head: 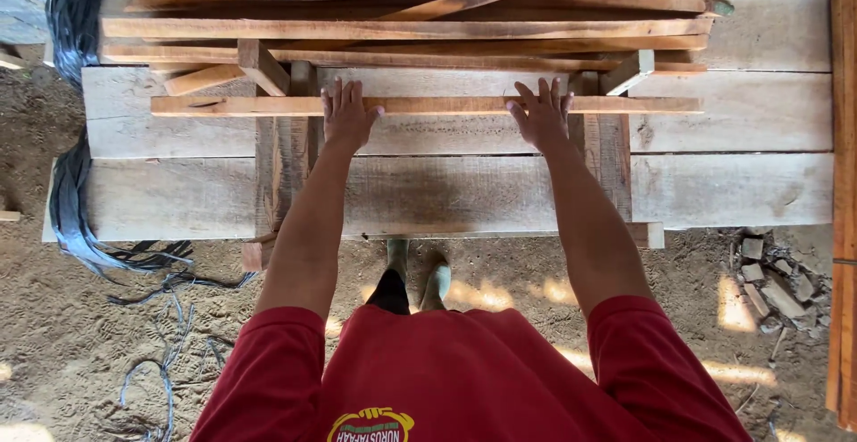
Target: Sort and inspect wooden planks on a workbench in a workshop.
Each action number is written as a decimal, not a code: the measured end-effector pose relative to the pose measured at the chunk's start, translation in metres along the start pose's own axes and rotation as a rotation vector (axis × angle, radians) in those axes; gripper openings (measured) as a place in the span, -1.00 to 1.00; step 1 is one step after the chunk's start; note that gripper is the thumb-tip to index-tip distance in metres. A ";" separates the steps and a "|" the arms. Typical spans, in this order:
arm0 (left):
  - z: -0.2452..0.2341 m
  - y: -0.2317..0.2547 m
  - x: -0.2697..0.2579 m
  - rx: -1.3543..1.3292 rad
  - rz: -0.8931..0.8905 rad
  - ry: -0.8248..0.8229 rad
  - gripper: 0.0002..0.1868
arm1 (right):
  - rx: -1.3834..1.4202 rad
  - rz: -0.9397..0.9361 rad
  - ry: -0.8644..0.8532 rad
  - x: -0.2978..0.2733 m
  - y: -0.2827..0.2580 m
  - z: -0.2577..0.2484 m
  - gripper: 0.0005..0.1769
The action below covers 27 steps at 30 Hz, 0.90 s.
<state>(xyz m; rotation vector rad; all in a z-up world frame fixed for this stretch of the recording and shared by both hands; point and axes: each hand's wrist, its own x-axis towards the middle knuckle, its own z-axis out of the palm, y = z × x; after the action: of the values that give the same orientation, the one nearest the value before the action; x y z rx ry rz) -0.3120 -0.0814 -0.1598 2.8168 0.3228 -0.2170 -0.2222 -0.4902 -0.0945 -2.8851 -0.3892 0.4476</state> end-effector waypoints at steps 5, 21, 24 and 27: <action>0.007 -0.007 -0.007 -0.020 0.003 -0.007 -0.39 | -0.039 0.007 0.005 0.008 0.011 0.013 -0.40; 0.028 -0.004 -0.227 -0.007 0.155 0.149 -0.51 | -0.096 -0.156 0.210 -0.192 0.022 0.072 -0.51; 0.031 -0.004 -0.233 0.004 0.159 0.176 -0.47 | -0.112 -0.159 0.236 -0.197 0.026 0.083 -0.49; 0.025 -0.002 -0.245 0.002 0.173 0.190 -0.49 | -0.112 -0.137 0.221 -0.211 0.019 0.082 -0.40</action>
<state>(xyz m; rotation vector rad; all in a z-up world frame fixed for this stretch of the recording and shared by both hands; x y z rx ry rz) -0.5514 -0.1362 -0.1397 2.8523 0.1183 0.0884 -0.4380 -0.5565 -0.1184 -2.9485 -0.5854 0.0847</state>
